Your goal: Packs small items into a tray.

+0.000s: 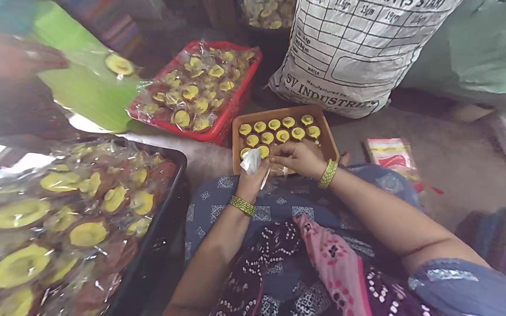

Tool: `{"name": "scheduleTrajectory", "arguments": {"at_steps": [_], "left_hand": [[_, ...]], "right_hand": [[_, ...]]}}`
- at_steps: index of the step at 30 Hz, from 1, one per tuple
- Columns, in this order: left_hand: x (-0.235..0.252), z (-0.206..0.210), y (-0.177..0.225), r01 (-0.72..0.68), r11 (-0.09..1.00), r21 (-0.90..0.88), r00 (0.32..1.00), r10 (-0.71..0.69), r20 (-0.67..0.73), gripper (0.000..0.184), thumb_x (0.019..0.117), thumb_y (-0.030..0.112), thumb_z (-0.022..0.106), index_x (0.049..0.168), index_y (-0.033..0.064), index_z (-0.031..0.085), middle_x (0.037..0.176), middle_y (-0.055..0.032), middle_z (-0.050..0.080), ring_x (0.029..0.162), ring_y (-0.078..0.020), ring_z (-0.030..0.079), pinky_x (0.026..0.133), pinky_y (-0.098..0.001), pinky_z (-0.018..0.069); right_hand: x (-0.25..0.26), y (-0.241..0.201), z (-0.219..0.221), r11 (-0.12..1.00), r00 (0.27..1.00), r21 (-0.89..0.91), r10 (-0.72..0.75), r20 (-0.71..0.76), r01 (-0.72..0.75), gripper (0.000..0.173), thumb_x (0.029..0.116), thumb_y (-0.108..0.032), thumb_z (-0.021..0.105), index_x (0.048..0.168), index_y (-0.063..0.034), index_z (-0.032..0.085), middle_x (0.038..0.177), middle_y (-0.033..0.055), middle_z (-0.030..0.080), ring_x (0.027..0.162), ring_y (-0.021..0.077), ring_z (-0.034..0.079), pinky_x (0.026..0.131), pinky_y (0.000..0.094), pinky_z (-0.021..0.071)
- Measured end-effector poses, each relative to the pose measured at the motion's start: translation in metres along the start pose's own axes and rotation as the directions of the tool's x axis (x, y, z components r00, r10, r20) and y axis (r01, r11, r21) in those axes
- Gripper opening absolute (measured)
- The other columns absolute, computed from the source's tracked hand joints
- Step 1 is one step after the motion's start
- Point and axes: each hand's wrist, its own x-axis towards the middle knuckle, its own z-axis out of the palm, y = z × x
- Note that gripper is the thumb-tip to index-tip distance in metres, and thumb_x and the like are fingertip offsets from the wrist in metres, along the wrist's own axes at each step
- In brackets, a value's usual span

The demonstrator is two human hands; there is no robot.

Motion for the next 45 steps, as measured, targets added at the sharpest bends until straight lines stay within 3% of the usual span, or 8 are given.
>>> {"name": "scheduleTrajectory", "arguments": {"at_steps": [2,8,11,16,24,33,38,45], "left_hand": [[0.001,-0.001,-0.002,-0.003,1.000,-0.015,1.000,0.003,-0.005,0.051,0.0950,0.028,0.074,0.132,-0.0038,0.056,0.109,-0.0121,0.069,0.096,-0.0155,0.069,0.086,-0.0335,0.0596],[0.006,-0.002,-0.003,0.069,0.990,-0.120,0.998,-0.070,-0.005,0.024,0.0917,0.014,0.077,0.106,-0.0038,0.068,0.083,-0.0097,0.067,0.063,-0.0134,0.058,0.057,-0.0279,0.0509],[0.007,-0.003,-0.005,0.070,0.989,-0.132,0.993,-0.082,-0.084,0.029,0.0842,0.010,0.083,0.103,-0.0027,0.065,0.082,-0.0093,0.066,0.066,-0.0148,0.060,0.062,-0.0305,0.0540],[0.001,0.001,-0.004,-0.056,0.998,0.008,0.996,0.056,-0.074,0.041,0.0701,-0.001,0.087,0.104,-0.0040,0.065,0.091,-0.0105,0.072,0.084,-0.0180,0.070,0.078,-0.0352,0.0611],[0.010,-0.006,0.001,0.054,0.989,-0.135,0.988,-0.072,-0.137,0.029,0.0900,0.014,0.080,0.108,-0.0039,0.065,0.081,-0.0110,0.067,0.062,-0.0163,0.060,0.059,-0.0307,0.0550],[0.014,-0.009,0.002,0.172,0.972,-0.160,0.971,-0.195,-0.137,0.045,0.0894,0.022,0.081,0.121,-0.0037,0.061,0.097,-0.0135,0.069,0.082,-0.0199,0.069,0.069,-0.0356,0.0603],[0.020,-0.009,0.004,0.209,0.963,-0.172,0.972,-0.224,-0.073,0.034,0.0863,0.012,0.080,0.114,-0.0022,0.065,0.094,-0.0138,0.071,0.079,-0.0213,0.069,0.065,-0.0347,0.0593],[0.024,-0.005,0.001,0.136,0.978,-0.160,0.990,-0.141,-0.025,0.036,0.0809,0.003,0.083,0.110,-0.0043,0.063,0.097,-0.0162,0.072,0.082,-0.0243,0.070,0.071,-0.0373,0.0616]], "right_hand": [[0.000,-0.002,0.006,0.999,0.999,0.011,0.032,-0.044,-0.032,0.024,0.0997,-0.031,0.068,0.105,-0.0085,0.075,0.094,0.0020,0.072,0.084,0.0072,0.066,0.082,0.0311,0.0561],[-0.002,0.003,0.005,0.975,0.940,-0.131,0.131,-0.316,-0.180,0.032,0.0896,-0.037,0.077,0.110,-0.0123,0.073,0.115,0.0108,0.066,0.111,0.0291,0.062,0.092,0.0523,0.0534],[-0.009,-0.007,0.015,0.984,0.964,-0.119,0.102,-0.245,-0.135,0.036,0.0873,-0.049,0.077,0.097,-0.0146,0.078,0.102,0.0045,0.072,0.099,0.0196,0.067,0.089,0.0450,0.0550],[-0.003,-0.007,0.026,0.968,0.968,0.087,0.243,-0.066,-0.237,0.026,0.0961,-0.033,0.071,0.104,-0.0087,0.077,0.095,0.0022,0.074,0.088,0.0087,0.069,0.086,0.0332,0.0569],[0.016,0.013,-0.015,0.936,0.936,0.012,0.352,-0.011,-0.352,0.031,0.0993,-0.036,0.068,0.103,-0.0060,0.072,0.091,0.0075,0.068,0.084,0.0167,0.063,0.081,0.0406,0.0518],[0.084,0.053,-0.055,0.817,0.912,-0.453,0.409,0.021,-0.356,0.039,0.0933,-0.034,0.074,0.117,-0.0033,0.071,0.110,0.0205,0.071,0.107,0.0389,0.067,0.095,0.0645,0.0505],[0.104,0.125,-0.055,0.592,0.856,-0.672,0.502,-0.126,-0.445,0.067,0.0789,-0.037,0.085,0.133,-0.0035,0.064,0.145,0.0346,0.047,0.135,0.0563,0.043,0.099,0.0753,0.0420],[0.100,0.179,-0.036,0.464,0.851,-0.753,0.467,-0.239,-0.466,0.073,0.0764,-0.040,0.085,0.136,-0.0041,0.062,0.161,0.0338,0.026,0.149,0.0546,0.022,0.108,0.0753,0.0328]]}}
